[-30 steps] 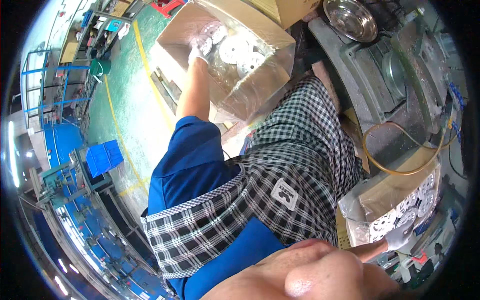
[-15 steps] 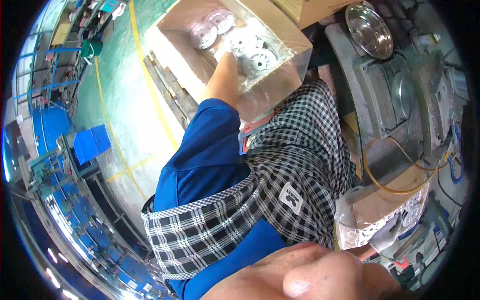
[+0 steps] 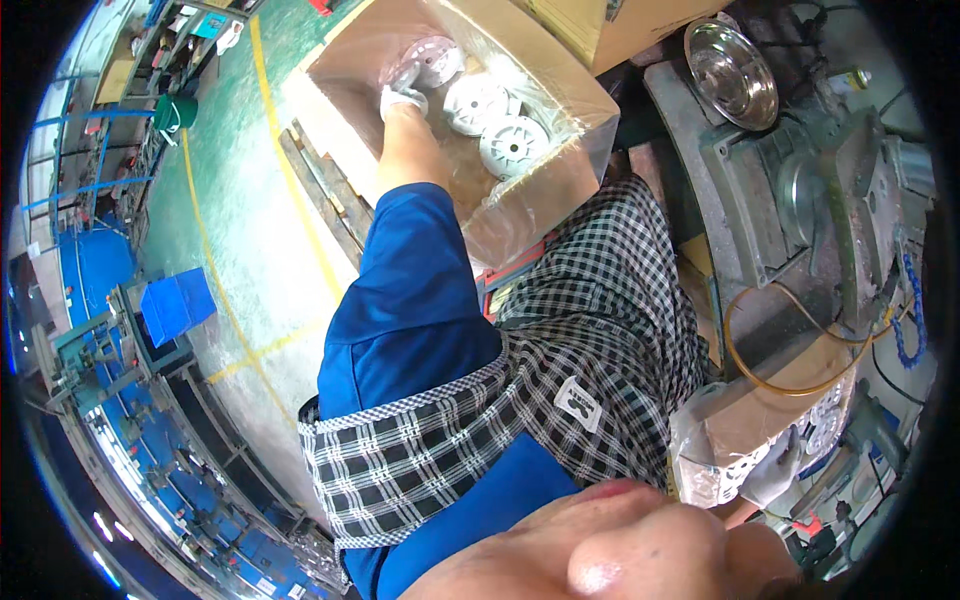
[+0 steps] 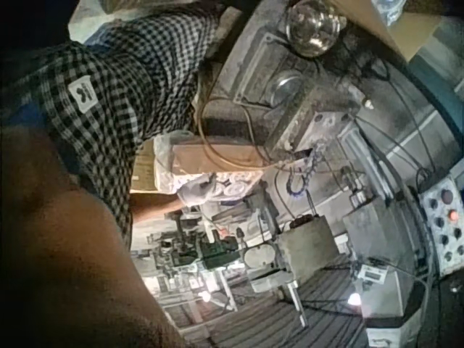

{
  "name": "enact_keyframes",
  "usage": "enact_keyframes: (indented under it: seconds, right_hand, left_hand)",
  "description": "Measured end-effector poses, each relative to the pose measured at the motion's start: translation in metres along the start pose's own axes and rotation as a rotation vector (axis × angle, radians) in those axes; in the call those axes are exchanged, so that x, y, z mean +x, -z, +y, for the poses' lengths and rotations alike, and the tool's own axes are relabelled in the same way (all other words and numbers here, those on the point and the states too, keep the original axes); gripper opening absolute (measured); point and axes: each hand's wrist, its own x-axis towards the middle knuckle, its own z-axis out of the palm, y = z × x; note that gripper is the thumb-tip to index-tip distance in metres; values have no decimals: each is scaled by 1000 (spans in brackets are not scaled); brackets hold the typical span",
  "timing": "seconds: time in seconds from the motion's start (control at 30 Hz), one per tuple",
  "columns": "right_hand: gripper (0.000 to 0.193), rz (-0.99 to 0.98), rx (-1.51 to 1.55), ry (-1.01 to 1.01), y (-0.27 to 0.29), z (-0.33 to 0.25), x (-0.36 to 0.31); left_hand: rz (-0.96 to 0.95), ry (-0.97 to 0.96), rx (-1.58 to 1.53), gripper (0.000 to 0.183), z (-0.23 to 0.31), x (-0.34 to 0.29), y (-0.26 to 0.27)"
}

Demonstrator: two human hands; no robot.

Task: Picking up metal discs, inspecting them, and packing them into a lined cardboard box.

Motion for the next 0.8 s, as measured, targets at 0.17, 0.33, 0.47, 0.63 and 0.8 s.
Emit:
enact_keyframes:
  seconds: [0.17,0.33,0.47,0.63,0.8]
  right_hand:
    - [32,-16,-46,7,-8,8,2]
    - [31,-67,-70,91,-9,-31,12]
    - [30,-47,164,34,-16,-50,8]
    - [26,-180,632,157,-43,-95,15]
    - [38,-575,1207,94,-78,-139,17]
  left_hand:
    - [74,861,-1145,24,14,-1,-2]
    - [-385,578,-1143,37,66,-85,33]
    - [-699,319,-933,43,141,-140,51]
    - [-921,18,-692,26,197,-182,46]
    - [-1130,-419,-76,30,269,-271,26]
